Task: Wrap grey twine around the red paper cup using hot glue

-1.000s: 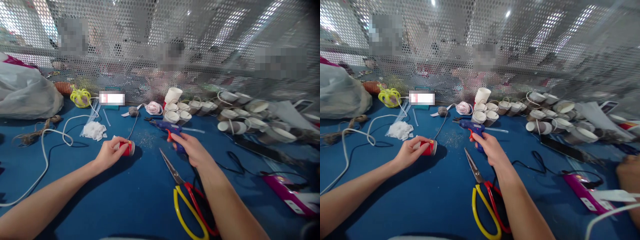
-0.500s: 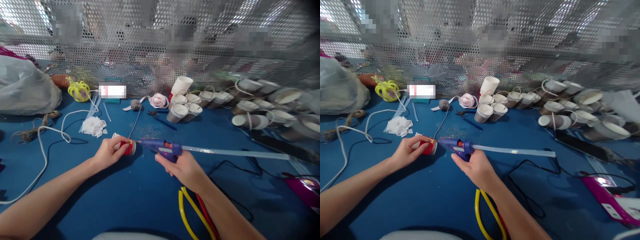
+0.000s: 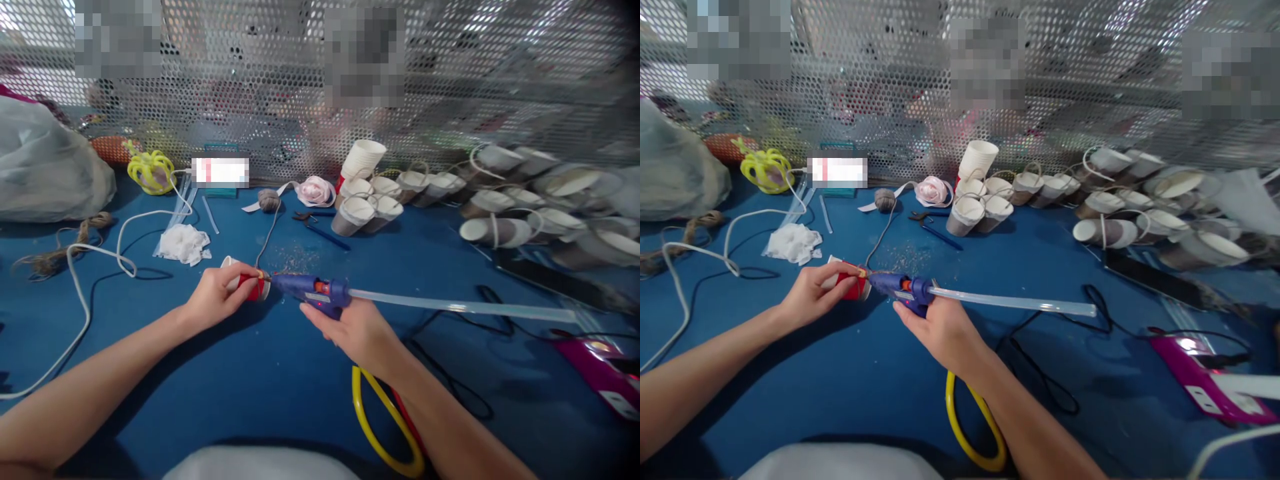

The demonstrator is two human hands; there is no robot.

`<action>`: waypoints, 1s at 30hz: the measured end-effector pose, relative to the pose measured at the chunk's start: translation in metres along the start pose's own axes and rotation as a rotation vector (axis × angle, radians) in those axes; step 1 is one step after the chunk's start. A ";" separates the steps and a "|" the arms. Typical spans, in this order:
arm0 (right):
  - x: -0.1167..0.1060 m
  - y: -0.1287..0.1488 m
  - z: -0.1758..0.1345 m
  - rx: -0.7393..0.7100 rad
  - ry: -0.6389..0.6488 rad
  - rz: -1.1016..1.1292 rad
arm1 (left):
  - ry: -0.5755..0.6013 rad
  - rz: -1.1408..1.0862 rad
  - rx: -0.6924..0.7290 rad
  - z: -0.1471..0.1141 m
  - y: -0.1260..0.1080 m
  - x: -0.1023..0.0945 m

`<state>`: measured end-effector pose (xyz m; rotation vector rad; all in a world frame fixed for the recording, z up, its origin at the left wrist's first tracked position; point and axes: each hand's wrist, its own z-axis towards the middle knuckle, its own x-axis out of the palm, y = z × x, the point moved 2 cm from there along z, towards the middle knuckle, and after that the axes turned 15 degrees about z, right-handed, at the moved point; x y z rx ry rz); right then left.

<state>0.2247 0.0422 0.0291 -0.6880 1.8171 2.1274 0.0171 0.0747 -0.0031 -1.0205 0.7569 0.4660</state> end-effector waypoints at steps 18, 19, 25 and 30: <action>0.005 -0.001 -0.007 -0.163 0.097 -0.281 | 0.008 -0.017 -0.149 0.004 -0.003 -0.002; 0.004 -0.001 -0.007 -0.164 0.090 -0.269 | 0.008 -0.020 -0.152 0.005 -0.003 -0.002; 0.004 -0.003 -0.009 -0.216 0.059 -0.236 | 0.019 -0.001 -0.172 0.005 -0.002 -0.001; 0.005 -0.004 -0.010 -0.213 0.089 -0.235 | 0.000 0.000 -0.190 0.006 -0.002 -0.001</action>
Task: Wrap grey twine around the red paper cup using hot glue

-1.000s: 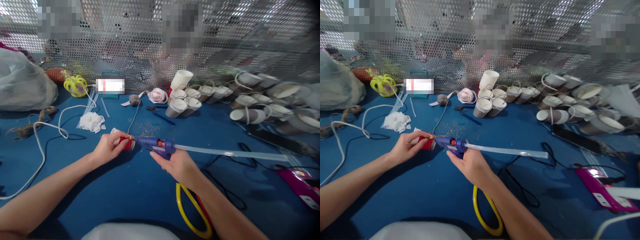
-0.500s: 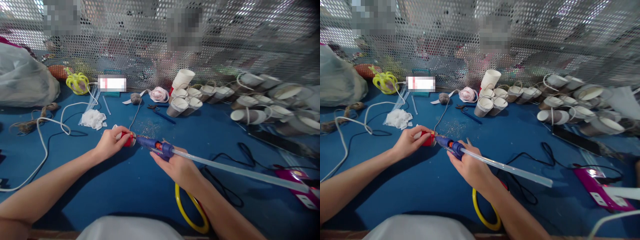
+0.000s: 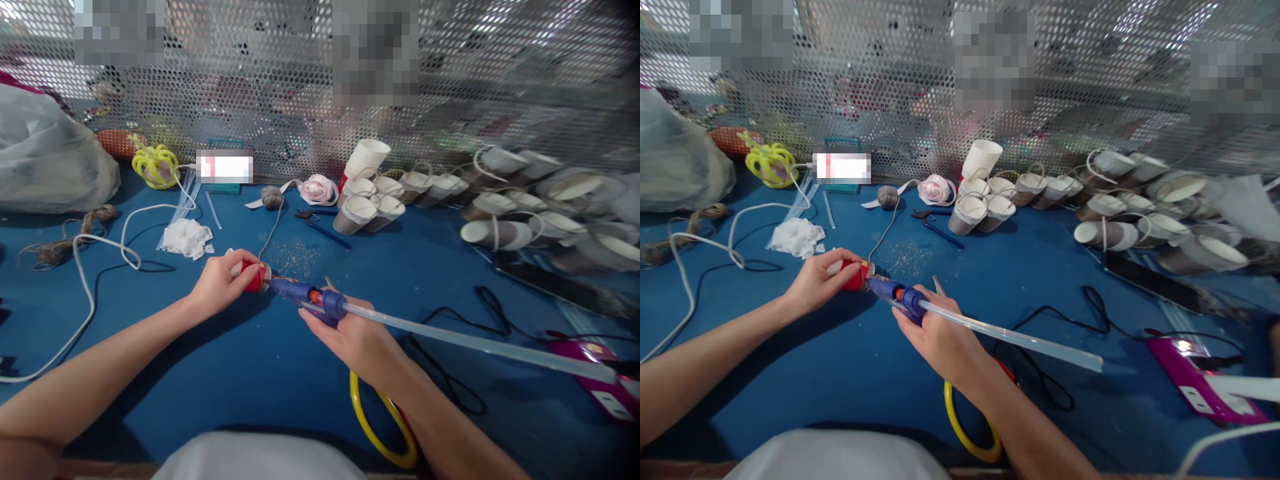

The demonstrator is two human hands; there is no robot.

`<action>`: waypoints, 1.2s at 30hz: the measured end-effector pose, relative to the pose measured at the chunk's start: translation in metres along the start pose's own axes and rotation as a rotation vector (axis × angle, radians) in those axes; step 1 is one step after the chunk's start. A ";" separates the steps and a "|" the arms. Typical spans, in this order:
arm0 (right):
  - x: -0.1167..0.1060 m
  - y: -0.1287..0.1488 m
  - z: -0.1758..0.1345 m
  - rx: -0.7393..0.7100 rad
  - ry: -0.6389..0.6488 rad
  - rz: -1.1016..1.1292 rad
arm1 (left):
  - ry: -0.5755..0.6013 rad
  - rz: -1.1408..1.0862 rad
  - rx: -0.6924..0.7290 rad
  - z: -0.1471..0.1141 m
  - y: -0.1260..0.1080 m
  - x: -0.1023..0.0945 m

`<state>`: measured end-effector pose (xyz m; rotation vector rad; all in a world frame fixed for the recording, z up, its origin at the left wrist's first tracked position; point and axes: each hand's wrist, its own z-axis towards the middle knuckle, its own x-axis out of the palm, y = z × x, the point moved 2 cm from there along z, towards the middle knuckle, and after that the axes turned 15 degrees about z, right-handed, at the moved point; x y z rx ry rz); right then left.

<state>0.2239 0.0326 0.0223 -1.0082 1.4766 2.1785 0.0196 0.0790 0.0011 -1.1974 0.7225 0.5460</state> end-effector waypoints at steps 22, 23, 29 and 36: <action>-0.002 0.000 0.008 0.005 -0.070 -0.083 | -0.018 -0.002 0.146 -0.005 0.003 0.000; -0.002 0.000 0.009 0.030 -0.069 -0.078 | -0.022 0.014 0.155 -0.005 0.003 0.000; -0.001 -0.001 0.015 0.186 -0.039 -0.040 | -0.038 0.055 0.195 -0.006 0.006 0.001; -0.002 0.002 0.021 0.226 -0.038 0.008 | -0.029 0.070 0.227 -0.008 0.003 0.000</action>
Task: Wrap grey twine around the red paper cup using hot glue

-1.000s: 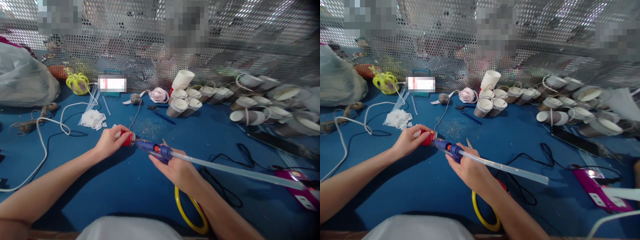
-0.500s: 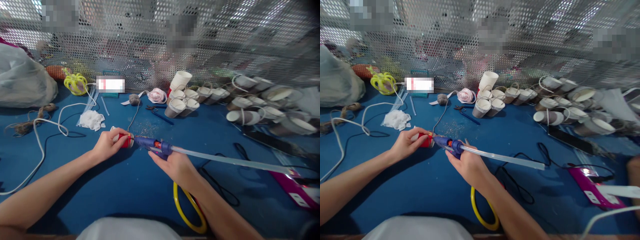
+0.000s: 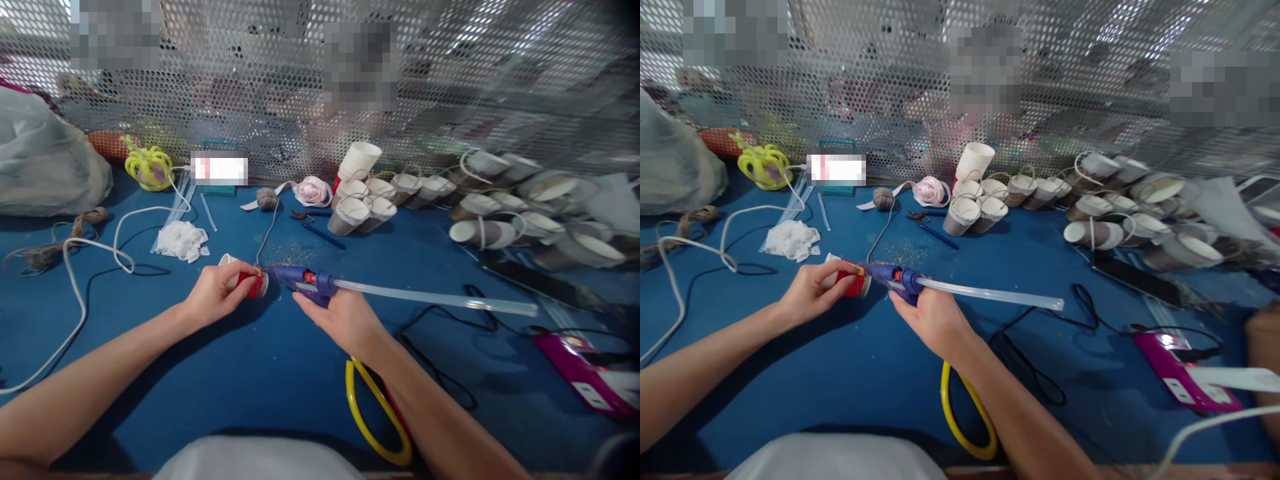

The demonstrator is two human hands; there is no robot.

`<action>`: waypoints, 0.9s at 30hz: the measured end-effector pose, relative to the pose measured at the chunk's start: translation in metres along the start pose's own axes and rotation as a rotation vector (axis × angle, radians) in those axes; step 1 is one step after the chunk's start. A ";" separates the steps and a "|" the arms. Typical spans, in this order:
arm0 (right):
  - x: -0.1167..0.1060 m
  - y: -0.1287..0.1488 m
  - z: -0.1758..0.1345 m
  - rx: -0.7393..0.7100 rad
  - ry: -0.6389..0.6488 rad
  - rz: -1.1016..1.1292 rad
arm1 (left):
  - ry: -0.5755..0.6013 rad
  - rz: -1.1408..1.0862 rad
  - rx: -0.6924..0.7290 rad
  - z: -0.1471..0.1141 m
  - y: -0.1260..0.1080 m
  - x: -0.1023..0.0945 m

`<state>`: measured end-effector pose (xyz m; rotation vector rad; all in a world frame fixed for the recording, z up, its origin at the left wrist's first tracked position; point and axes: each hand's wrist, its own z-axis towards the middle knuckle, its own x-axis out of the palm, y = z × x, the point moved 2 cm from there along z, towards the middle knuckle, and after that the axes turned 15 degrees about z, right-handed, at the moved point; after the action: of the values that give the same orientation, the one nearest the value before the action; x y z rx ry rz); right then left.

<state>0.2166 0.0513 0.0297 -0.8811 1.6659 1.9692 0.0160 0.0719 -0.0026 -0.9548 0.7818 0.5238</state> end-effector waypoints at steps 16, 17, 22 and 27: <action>0.002 0.002 -0.012 -0.273 -0.029 -0.091 | 0.016 -0.106 -0.200 0.008 0.003 -0.001; 0.002 0.002 -0.013 -0.275 -0.033 -0.075 | 0.017 -0.110 -0.219 0.009 0.003 -0.001; 0.003 0.004 -0.015 -0.271 0.012 -0.040 | 0.033 -0.124 -0.281 0.012 0.004 -0.002; 0.004 0.003 -0.014 -0.236 0.028 -0.036 | 0.021 -0.110 -0.272 0.012 0.004 -0.002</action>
<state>0.2151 0.0365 0.0279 -1.0185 1.4405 2.1685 0.0163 0.0841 0.0013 -1.2497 0.6830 0.5337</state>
